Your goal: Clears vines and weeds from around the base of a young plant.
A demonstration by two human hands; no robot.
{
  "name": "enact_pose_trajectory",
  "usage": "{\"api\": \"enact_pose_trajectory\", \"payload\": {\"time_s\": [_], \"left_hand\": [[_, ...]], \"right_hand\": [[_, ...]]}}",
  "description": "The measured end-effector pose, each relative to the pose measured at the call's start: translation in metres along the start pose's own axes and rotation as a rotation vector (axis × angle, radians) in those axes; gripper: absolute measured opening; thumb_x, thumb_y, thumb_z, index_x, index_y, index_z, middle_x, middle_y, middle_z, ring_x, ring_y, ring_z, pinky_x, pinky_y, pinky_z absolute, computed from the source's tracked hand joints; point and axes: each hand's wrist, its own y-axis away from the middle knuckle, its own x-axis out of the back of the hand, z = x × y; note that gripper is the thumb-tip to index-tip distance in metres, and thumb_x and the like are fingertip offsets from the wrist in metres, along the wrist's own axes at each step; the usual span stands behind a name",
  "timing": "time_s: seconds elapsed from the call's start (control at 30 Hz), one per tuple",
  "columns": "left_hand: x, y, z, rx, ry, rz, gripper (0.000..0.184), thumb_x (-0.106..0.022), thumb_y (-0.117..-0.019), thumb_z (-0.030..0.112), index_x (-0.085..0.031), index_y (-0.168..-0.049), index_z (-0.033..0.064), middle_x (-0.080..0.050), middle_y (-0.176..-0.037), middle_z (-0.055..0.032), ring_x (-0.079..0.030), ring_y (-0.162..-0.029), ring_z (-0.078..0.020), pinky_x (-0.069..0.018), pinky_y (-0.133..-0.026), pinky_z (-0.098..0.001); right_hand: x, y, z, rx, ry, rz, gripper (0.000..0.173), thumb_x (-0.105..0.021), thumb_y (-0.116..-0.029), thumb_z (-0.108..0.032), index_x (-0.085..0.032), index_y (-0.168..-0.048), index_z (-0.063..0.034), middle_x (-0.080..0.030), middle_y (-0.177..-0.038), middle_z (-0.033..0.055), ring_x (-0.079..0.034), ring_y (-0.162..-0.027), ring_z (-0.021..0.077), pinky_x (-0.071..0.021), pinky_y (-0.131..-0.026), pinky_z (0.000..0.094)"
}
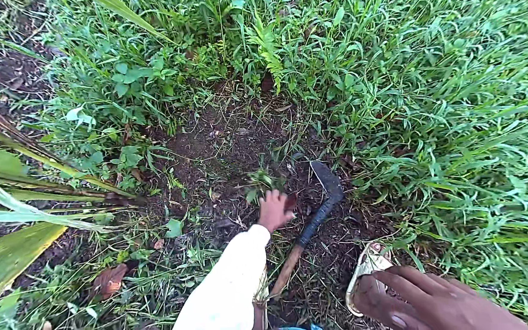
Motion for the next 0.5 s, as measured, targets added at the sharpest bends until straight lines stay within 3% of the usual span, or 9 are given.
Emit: {"api": "enact_pose_trajectory", "payload": {"time_s": [0.07,0.13,0.2,0.27,0.33,0.43,0.5], "left_hand": [[-0.033,0.035,0.011,-0.059,-0.002,-0.129,0.083,-0.075,-0.0844,0.056,-0.045,-0.155,0.0258,-0.031,-0.165,-0.0195,-0.032,-0.146,-0.0519,-0.0323,-0.104,-0.0788],[-0.045,0.065,0.004,-0.053,-0.028,-0.195,0.082,-0.075,-0.0863,0.053,-0.041,-0.157,0.0284,-0.022,-0.17,-0.0145,-0.026,-0.15,-0.0496,-0.0294,-0.106,-0.0781],[-0.042,0.096,-0.021,-0.035,-0.059,-0.206,0.081,-0.078,-0.0848,0.051,-0.045,-0.155,0.0293,-0.022,-0.17,-0.0114,-0.02,-0.153,-0.0476,-0.0215,-0.11,-0.0781],[-0.036,0.132,-0.056,0.024,-0.093,-0.176,0.07,-0.073,-0.0868,0.056,-0.053,-0.149,0.0305,-0.031,-0.167,-0.0108,-0.02,-0.153,-0.0469,-0.0178,-0.112,-0.0784],[-0.022,0.162,-0.087,0.122,-0.123,-0.13,0.057,-0.066,-0.0912,0.059,-0.062,-0.139,0.0285,-0.042,-0.16,-0.0118,-0.03,-0.149,-0.0471,-0.0258,-0.109,-0.0772],[0.002,0.2,-0.135,0.388,-0.078,-0.056,0.038,-0.069,-0.0954,0.028,-0.068,-0.131,0.0165,-0.047,-0.155,-0.0169,-0.038,-0.143,-0.049,-0.0396,-0.102,-0.0736],[0.018,0.221,-0.175,0.644,-0.003,0.076,0.042,-0.067,-0.0944,0.015,-0.064,-0.137,0.0116,-0.045,-0.154,-0.022,-0.042,-0.141,-0.0502,-0.0449,-0.102,-0.07]], "right_hand": [[-0.002,0.002,0.001,0.021,-0.004,0.009,0.054,-0.053,-0.1062,-0.042,-0.057,-0.142,-0.0018,-0.063,-0.129,0.0292,-0.064,-0.109,0.0526,-0.0482,-0.093,0.0696],[-0.003,0.004,0.001,0.028,0.001,0.021,0.054,-0.052,-0.1062,-0.042,-0.058,-0.141,-0.0015,-0.063,-0.129,0.0295,-0.064,-0.109,0.0526,-0.0486,-0.093,0.0693],[-0.003,0.007,0.001,0.025,0.003,0.02,0.054,-0.052,-0.1062,-0.041,-0.057,-0.142,-0.0009,-0.062,-0.13,0.0305,-0.063,-0.111,0.053,-0.0481,-0.094,0.0694],[-0.003,0.009,0.0,0.049,0.008,0.02,0.054,-0.052,-0.1064,-0.04,-0.057,-0.142,0.0,-0.062,-0.129,0.0311,-0.064,-0.11,0.0528,-0.0487,-0.093,0.0697],[0.001,0.01,-0.001,0.061,-0.006,0.023,0.053,-0.055,-0.1055,-0.036,-0.056,-0.142,0.0013,-0.061,-0.13,0.032,-0.063,-0.111,0.0536,-0.048,-0.093,0.0709],[0.003,0.012,-0.002,0.061,-0.026,0.026,0.052,-0.055,-0.1057,-0.036,-0.056,-0.143,0.0013,-0.06,-0.132,0.0324,-0.061,-0.115,0.0537,-0.0468,-0.095,0.0708],[0.004,0.013,-0.002,0.064,-0.027,0.025,0.053,-0.054,-0.1064,-0.036,-0.055,-0.143,0.0015,-0.059,-0.132,0.0326,-0.061,-0.115,0.054,-0.0465,-0.096,0.071]]}}
